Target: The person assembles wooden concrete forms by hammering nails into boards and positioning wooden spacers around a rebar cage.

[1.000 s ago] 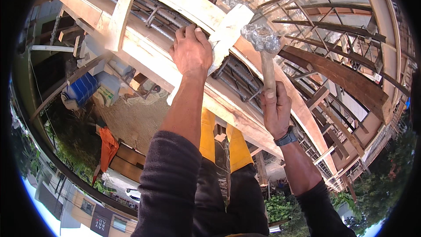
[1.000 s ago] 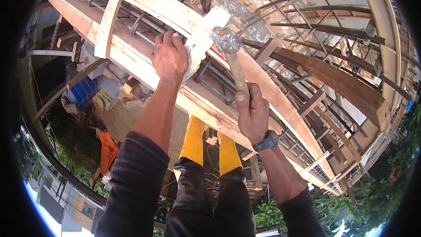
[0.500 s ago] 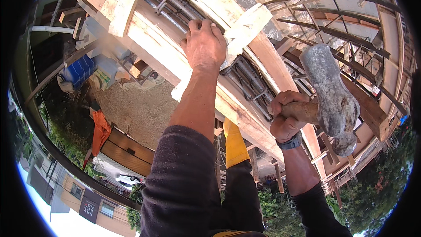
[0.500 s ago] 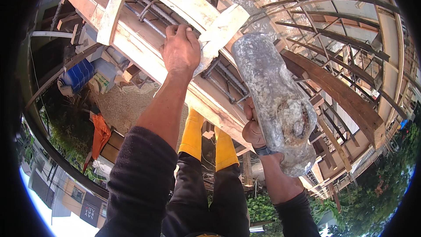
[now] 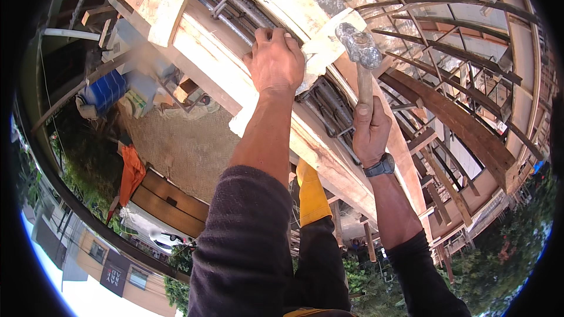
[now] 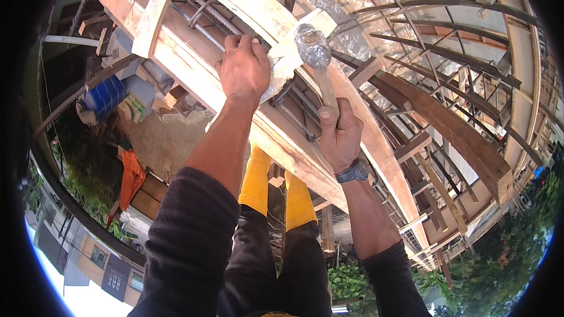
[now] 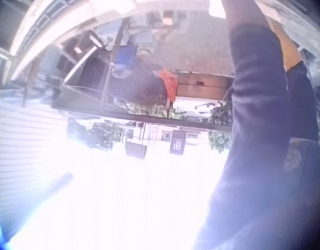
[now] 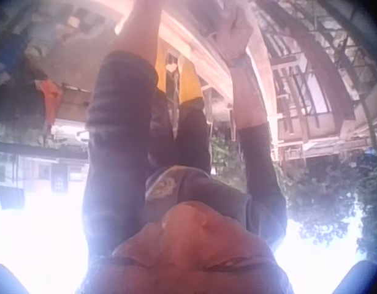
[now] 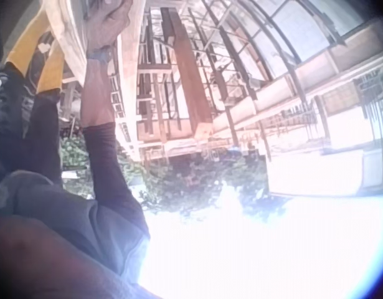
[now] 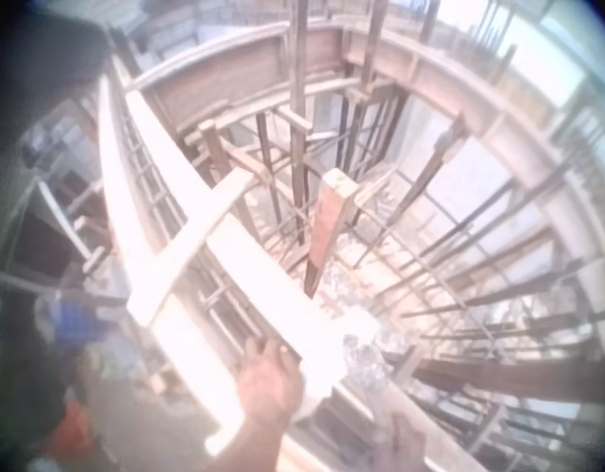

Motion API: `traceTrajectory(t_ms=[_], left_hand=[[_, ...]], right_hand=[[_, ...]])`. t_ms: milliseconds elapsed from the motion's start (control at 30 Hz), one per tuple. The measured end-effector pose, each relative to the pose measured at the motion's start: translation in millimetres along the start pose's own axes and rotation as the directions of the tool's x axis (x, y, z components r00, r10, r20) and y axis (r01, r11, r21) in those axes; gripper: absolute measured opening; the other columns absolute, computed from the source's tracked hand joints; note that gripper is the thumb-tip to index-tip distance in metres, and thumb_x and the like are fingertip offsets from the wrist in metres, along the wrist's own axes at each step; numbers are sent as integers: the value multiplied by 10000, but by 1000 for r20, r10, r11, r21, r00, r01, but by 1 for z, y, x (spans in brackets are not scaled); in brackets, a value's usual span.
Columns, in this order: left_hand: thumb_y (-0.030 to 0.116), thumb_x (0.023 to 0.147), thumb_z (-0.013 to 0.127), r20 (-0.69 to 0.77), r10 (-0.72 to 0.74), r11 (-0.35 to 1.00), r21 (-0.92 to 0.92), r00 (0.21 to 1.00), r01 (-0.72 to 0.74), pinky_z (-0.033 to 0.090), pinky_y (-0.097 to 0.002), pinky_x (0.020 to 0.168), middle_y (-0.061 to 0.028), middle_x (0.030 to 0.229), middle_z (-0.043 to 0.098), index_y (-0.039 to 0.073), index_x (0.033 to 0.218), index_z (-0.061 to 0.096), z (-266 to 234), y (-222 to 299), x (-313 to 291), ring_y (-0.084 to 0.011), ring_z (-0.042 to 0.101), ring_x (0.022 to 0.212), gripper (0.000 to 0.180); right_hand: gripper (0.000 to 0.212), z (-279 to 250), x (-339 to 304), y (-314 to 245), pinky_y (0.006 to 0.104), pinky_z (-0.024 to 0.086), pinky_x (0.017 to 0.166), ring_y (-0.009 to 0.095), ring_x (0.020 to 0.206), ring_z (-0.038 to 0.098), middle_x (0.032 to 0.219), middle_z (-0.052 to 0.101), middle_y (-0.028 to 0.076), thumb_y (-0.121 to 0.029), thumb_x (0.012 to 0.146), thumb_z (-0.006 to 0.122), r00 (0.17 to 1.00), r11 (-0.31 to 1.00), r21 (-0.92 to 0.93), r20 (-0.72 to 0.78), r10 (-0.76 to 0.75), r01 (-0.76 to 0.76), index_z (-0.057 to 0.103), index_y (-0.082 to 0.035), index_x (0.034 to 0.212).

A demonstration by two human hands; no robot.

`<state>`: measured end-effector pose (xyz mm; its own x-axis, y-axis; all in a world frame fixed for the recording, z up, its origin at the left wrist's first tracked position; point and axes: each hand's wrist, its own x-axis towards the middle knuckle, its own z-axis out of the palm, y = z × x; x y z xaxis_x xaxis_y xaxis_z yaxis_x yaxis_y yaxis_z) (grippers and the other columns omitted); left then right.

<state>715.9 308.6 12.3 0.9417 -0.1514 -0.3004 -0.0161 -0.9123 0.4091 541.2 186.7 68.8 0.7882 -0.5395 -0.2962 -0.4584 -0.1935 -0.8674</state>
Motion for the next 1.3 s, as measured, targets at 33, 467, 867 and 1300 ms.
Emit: traceTrajectory(t_ms=[33, 467, 867, 1300], left_hand=[[277, 1014, 442, -6, -9, 1000, 5, 1000, 9, 387, -522, 1016, -138, 1222, 576, 93, 1087, 691, -3, -1, 4, -327, 611, 1133, 318], [276, 1016, 443, 32, -42, 999, -20, 999, 43, 382, -508, 1026, -136, 1244, 581, 88, 1136, 698, -4, 8, 0, -305, 609, 1154, 339], [293, 1026, 421, 35, -34, 999, -2, 999, 34, 382, -544, 1049, -147, 1285, 563, 102, 1213, 670, 0, 5, 0, -346, 638, 1114, 365], [271, 1006, 459, 34, -25, 999, -34, 999, 26, 387, -535, 1035, -143, 1259, 574, 80, 1159, 692, -2, 9, -2, -326, 612, 1154, 338]], right_hand=[[542, 0, -3, 2, 266, 313, 506, 77, 583, 418, 675, 466, 10, -554, 1022, 550, 998, 993, 105, -57, -41, 46, 545, -22, 918], [584, -61, 12, 5, 251, 320, 509, 75, 589, 444, 710, 518, 3, -609, 949, 633, 990, 963, 236, 16, -141, 133, 583, -30, 1004], [564, -102, 69, 12, 286, 372, 578, 115, 670, 487, 747, 537, 20, -612, 958, 610, 931, 925, 288, 192, -309, 247, 615, -48, 976], [508, -109, 85, 50, 361, 419, 553, 185, 595, 537, 654, 552, 72, -478, 1047, 491, 879, 907, -135, 335, -338, 400, 630, -3, 934]])
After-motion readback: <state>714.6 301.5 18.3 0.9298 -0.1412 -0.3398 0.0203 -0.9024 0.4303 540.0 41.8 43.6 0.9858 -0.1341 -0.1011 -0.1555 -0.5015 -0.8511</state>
